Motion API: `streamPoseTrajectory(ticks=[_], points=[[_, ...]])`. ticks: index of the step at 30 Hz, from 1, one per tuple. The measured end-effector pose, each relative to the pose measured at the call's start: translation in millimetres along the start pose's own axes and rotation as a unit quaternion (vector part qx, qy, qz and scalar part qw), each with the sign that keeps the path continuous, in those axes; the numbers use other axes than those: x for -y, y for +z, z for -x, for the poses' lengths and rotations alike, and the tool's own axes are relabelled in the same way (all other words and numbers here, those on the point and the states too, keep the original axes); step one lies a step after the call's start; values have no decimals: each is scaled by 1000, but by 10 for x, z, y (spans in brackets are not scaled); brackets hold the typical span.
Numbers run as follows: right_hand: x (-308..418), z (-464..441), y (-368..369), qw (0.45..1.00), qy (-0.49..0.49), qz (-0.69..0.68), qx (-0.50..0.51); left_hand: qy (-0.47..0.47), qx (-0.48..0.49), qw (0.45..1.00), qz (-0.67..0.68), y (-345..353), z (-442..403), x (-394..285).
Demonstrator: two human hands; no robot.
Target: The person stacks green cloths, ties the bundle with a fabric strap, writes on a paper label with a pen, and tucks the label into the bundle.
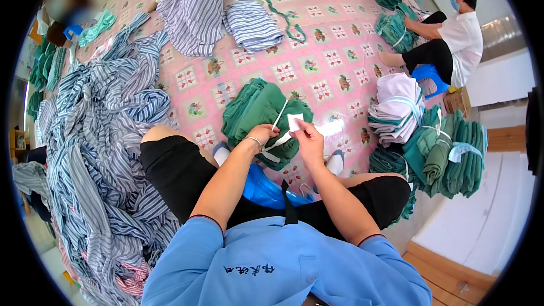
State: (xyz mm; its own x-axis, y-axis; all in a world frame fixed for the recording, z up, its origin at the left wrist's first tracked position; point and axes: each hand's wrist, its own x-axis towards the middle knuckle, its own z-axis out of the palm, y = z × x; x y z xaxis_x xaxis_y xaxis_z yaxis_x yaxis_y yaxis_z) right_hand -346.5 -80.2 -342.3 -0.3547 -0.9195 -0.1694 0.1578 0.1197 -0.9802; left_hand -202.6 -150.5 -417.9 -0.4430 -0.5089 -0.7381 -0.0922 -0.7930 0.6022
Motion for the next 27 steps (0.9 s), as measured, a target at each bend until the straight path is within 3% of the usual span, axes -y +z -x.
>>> streamPoseTrajectory(ticks=[1,4,8,12,15,24,27], points=[[-53,5,-17,998,41,49,2,6,0,1000,11,-18,-40,30],[-206,31,-64,946,15,321,36,50,-5,999,-21,16,11,7],[-238,108,-70,886,-69,452,75,47,19,998,37,16,-2,22],[-218,190,-1,882,-63,464,55,59,-3,998,13,-3,-68,76],[-198,209,4,889,-51,452,58,35,-39,995,87,34,-117,69],[-97,212,28,875,-41,472,99,109,-201,956,-183,105,-88,139],[-165,206,3,872,-62,473,112,168,-289,881,-334,167,-45,132]])
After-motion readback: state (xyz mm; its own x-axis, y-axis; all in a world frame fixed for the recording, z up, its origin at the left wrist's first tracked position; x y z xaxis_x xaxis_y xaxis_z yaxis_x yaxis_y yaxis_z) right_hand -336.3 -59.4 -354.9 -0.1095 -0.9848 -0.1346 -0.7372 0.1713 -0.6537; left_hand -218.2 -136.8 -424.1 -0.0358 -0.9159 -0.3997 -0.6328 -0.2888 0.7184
